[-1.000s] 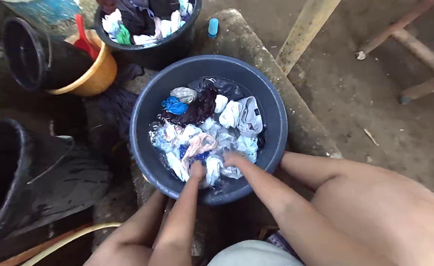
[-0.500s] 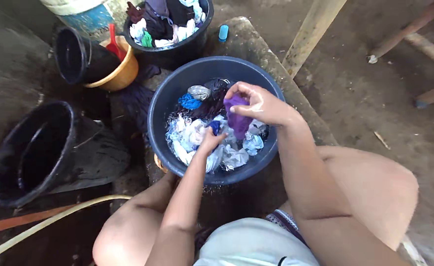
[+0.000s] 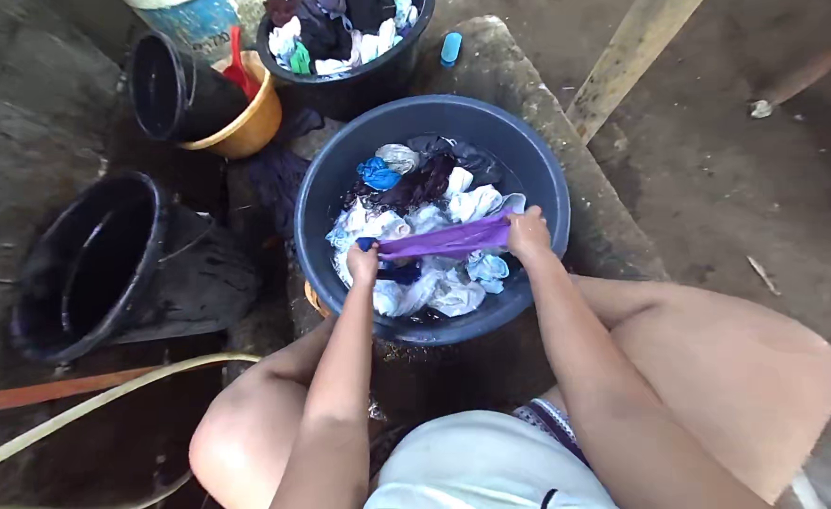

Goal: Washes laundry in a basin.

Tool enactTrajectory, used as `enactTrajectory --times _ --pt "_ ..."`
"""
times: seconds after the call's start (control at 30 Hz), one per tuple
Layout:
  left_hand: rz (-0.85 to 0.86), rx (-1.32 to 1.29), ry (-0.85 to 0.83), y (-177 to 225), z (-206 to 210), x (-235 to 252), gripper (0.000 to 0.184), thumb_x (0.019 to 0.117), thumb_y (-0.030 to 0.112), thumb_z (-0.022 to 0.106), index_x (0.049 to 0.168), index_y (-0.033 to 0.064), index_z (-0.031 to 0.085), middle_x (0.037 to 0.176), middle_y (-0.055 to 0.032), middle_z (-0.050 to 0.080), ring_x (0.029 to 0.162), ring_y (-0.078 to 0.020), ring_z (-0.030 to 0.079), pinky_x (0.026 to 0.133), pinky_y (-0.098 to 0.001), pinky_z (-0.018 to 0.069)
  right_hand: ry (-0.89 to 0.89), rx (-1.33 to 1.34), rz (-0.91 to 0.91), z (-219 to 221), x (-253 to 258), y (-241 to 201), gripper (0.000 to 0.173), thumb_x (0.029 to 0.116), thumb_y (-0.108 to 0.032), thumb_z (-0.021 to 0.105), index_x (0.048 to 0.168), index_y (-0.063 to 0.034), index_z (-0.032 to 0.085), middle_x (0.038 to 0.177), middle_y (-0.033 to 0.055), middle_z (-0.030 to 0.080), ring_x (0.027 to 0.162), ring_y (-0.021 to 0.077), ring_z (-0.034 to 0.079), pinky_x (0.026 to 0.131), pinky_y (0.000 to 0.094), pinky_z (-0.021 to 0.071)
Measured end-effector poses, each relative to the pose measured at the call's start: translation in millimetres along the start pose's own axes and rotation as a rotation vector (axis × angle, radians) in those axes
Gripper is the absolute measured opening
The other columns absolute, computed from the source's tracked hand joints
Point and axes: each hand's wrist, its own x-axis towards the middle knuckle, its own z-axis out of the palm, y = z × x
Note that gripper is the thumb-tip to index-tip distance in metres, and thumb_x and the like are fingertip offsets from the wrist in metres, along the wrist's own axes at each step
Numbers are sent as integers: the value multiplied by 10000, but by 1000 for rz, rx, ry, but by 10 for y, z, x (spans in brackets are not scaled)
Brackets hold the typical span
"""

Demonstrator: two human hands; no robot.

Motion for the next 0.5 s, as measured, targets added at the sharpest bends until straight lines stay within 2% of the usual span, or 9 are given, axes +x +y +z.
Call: enactTrajectory --times 0.07,0.1,0.17,0.2,0.27,0.33,0.37,0.43,0.5 --pt "28 283 -15 30 -174 12 287 1008 184 640 1212 -12 687 1272 -265 642 1209 -419 617 1045 -616 465 -84 -23 100 112 84 253 740 859 46 699 1537 -143 474 1529 414 299 1291 643 433 924 768 450" --pt "34 393 -24 76 -235 -2 294 1017 181 631 1222 -24 679 1323 -287 599 1248 -440 586 1061 -621 452 -135 -33 125 130 120 320 835 850 26 727 1587 -192 400 1546 410 277 1302 643 423 942 773 434" --pt "45 526 -3 126 -304 -2 290 998 109 609 1236 -47 663 1384 -312 538 1276 -451 560 1061 -610 457 -207 -28 113 96 188 380 901 862 -36 765 1623 -235 325 1554 417 269 1283 653 440 957 788 411" --pt "52 547 13 149 -335 -2 297 988 87 608 1248 -48 655 1404 -319 513 1280 -455 555 1051 -608 467 -230 -26 84 39 219 379 894 877 -46 761 1627 -237 315 1535 422 300 1262 646 469 956 787 412" --pt "65 526 34 226 -411 -25 312 986 105 624 1259 -44 646 1433 -322 484 1276 -459 555 1038 -606 482 -219 -9 2 -137 263 356 758 904 -21 707 1578 -224 427 1444 392 470 1257 603 518 965 783 411" --pt "88 456 44 325 -497 -70 348 990 146 637 1269 -62 631 1425 -323 492 1285 -460 544 1055 -606 461 -166 27 -69 -380 247 289 489 938 13 630 1395 -159 644 1339 328 607 1261 565 545 984 789 394" --pt "111 412 56 365 -529 -90 356 987 158 647 1255 -76 630 1392 -321 522 1278 -458 547 1062 -606 450 -142 31 -87 -504 222 218 384 959 15 595 1300 -126 700 1290 316 638 1241 559 559 971 786 398" --pt "170 295 83 401 -521 -78 335 963 137 661 1199 -100 644 1276 -311 597 1222 -439 581 1049 -597 448 -115 37 -110 -668 185 63 288 991 5 542 1199 -77 723 1237 305 660 1214 545 579 955 770 411" --pt "195 142 49 379 -384 -8 315 973 126 641 1196 -96 644 1171 -288 659 1100 -401 651 972 -587 498 -147 33 -153 -620 234 -12 222 986 -26 584 1169 -34 709 1199 312 663 1176 540 595 931 760 424"
